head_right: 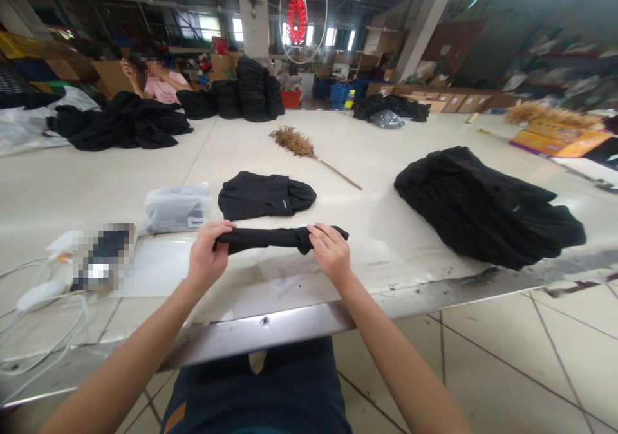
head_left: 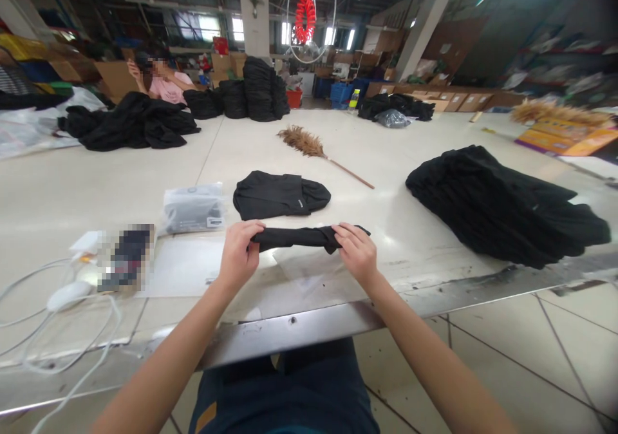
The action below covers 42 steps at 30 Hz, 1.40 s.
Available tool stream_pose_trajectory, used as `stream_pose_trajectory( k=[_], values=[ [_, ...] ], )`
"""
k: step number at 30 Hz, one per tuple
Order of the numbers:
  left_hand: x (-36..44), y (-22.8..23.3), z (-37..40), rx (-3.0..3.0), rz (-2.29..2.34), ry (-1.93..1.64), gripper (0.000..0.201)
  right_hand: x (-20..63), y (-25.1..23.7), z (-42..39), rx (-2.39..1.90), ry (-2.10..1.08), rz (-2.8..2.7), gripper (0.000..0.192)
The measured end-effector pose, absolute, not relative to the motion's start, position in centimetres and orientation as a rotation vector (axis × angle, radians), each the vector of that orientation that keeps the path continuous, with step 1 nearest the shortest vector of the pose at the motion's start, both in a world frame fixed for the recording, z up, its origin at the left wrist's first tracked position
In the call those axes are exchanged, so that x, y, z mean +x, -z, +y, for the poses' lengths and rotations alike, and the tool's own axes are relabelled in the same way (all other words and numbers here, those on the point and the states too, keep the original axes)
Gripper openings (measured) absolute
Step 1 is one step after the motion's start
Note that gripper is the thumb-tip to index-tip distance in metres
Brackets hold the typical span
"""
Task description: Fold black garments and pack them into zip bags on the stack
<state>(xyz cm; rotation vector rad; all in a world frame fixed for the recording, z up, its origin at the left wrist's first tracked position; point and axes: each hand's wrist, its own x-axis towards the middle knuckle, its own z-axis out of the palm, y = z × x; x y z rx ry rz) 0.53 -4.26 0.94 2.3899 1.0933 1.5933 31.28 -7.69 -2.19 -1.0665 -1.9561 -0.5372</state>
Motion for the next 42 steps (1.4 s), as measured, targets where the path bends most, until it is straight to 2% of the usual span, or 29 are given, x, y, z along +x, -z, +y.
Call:
stream_pose_trajectory(
  k=[3, 6, 11, 14, 19, 24, 26, 28, 32, 37, 42],
  values=[
    [-0.3, -2.7, -2.6, 2.500, 1.133, -1.623, 0.024, 30.9, 0.9, -6.1, -1.040, 0.634, -1.867, 0.022],
    [-2.0, -2.2, -3.2, 2.580, 1.225, -1.503, 0.021, 29.8, 1.9, -6.1, -1.085, 0.626, -1.977, 0.022],
    [-4.3, 2.7, -7.1, 2.709, 1.397, -0.720, 0.019, 29.0, 5.8, -8.4, -1.243, 0.351, -2.352, 0.032],
    [-5.1, 4.1, -7.9, 2.655, 1.441, -0.497, 0.026, 29.5, 6.2, -9.6, -1.316, 0.185, -2.353, 0.036],
    [-5.3, 2.3, -6.4, 2.622, 1.441, -0.459, 0.046, 31.2, 5.7, -9.7, -1.363, 0.054, -2.026, 0.028],
    [-0.6, -0.1, -5.2, 2.526, 1.392, -0.823, 0.035, 33.9, 7.4, -6.5, -1.689, -0.059, -1.350, 0.046],
    [2.4, 0.0, -4.9, 2.526, 1.253, -0.797, 0.036, 34.9, 7.9, -4.8, -1.839, -0.178, -1.260, 0.053],
    [5.0, 0.8, -4.6, 2.592, 1.225, -0.616, 0.042, 35.6, 8.1, -3.3, -1.887, -0.278, -1.274, 0.049],
    [6.7, 3.8, -4.1, 2.570, 1.493, -0.337, 0.058, 36.5, 8.1, -1.7, -1.678, -0.445, -1.264, 0.038],
    [5.5, 5.7, -3.0, 2.470, 1.786, -0.283, 0.075, 37.1, 8.5, -1.4, -1.490, -0.471, -1.056, 0.037],
    [5.6, 5.7, -2.1, 2.433, 1.861, -0.272, 0.081, 37.3, 9.0, -0.9, -1.412, -0.620, -0.918, 0.037]
  ],
)
